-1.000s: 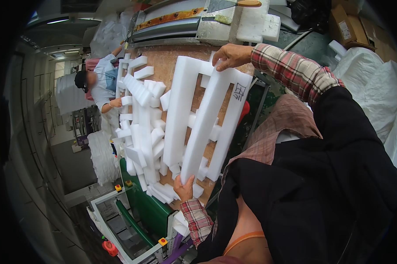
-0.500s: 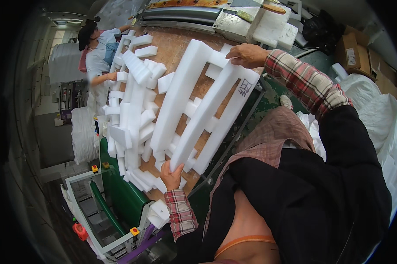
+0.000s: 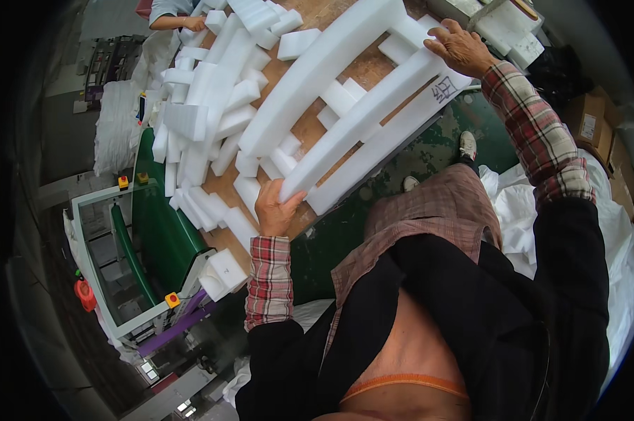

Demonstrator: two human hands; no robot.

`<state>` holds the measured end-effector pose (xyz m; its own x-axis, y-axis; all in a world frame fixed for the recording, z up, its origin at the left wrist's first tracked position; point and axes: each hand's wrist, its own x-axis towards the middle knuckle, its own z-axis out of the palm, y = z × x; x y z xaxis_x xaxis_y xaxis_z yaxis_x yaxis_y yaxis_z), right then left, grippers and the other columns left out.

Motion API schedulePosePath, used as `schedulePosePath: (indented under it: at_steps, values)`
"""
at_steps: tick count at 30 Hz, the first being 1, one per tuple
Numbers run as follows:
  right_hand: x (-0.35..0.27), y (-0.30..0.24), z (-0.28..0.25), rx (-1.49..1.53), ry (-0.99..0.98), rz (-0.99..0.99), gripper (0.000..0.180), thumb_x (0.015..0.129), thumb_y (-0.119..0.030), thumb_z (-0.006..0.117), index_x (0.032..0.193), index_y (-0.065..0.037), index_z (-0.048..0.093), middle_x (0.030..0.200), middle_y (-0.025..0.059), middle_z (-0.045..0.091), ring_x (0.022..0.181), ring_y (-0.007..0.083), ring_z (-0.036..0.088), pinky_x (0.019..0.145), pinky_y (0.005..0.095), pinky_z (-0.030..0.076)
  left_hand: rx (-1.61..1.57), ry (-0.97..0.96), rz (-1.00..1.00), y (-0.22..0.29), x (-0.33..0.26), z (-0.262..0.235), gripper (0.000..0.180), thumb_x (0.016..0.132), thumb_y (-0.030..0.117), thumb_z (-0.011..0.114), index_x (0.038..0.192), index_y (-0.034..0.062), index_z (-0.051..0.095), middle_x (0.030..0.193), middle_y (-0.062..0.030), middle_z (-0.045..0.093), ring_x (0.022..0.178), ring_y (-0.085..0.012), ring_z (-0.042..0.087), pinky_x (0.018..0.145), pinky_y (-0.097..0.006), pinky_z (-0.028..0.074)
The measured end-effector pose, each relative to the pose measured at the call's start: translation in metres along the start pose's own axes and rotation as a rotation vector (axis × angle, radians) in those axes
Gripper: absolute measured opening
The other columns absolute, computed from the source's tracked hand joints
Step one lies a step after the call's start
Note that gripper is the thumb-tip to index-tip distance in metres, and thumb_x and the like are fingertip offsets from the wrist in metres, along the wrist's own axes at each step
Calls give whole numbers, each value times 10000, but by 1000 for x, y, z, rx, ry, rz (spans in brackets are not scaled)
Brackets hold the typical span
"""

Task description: Assembling and gluing together various pieces of white foam to create protective packaging inserts.

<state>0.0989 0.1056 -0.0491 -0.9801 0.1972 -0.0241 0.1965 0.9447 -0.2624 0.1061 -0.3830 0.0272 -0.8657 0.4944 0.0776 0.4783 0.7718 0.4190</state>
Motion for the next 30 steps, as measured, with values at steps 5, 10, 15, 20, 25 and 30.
schedulePosePath:
  at_steps: [5, 10, 15, 20, 25, 30]
  values:
    - [-4, -5, -3, -62, -32, 19, 602, 935, -600, 191, 1277, -197, 478, 1402, 134, 335, 1228, 304, 421, 997, 464, 301, -4, -14, 16, -10, -3, 11, 293, 700, 212, 736, 907, 57, 597, 786, -82, 545, 721, -256, 521, 636, -339, 435]
    - [-7, -7, -4, -120, -44, 29, 594, 937, -592, 194, 1284, -198, 473, 1408, 132, 334, 1266, 305, 380, 1022, 466, 276, -18, -4, 34, -18, -7, 19, 289, 702, 211, 731, 905, 62, 591, 778, -80, 534, 714, -259, 516, 633, -347, 436]
    - [-11, -16, -7, -276, 41, -16, 546, 961, -530, 204, 1262, -182, 498, 1414, 101, 338, 1315, 299, 319, 1083, 486, 202, -4, -14, 32, -19, -10, 21, 288, 700, 215, 730, 896, 62, 586, 770, -82, 527, 711, -264, 513, 635, -354, 439]
    - [-6, -44, -8, -425, 146, -206, 468, 992, -410, 244, 1199, -122, 549, 1333, 59, 457, 1350, 287, 265, 1140, 510, 45, 5, -17, 32, -17, -6, 22, 290, 698, 221, 730, 885, 59, 578, 769, -85, 525, 715, -267, 515, 635, -358, 441]
    - [-15, -127, 4, -79, 65, -391, 573, 962, -524, 222, 1208, -114, 539, 1232, 77, 536, 1327, 293, 298, 1131, 532, 35, 12, 22, 53, -13, 1, 17, 293, 698, 221, 731, 880, 56, 570, 770, -87, 526, 716, -266, 515, 631, -358, 442]
    - [-31, -151, -15, 21, 33, -579, 770, 755, -801, 325, 1129, -186, 598, 1157, 43, 557, 1264, 317, 355, 1083, 604, 79, 25, 84, 71, -5, -9, 13, 303, 688, 218, 738, 877, 59, 563, 776, -83, 531, 710, -264, 516, 625, -358, 444]
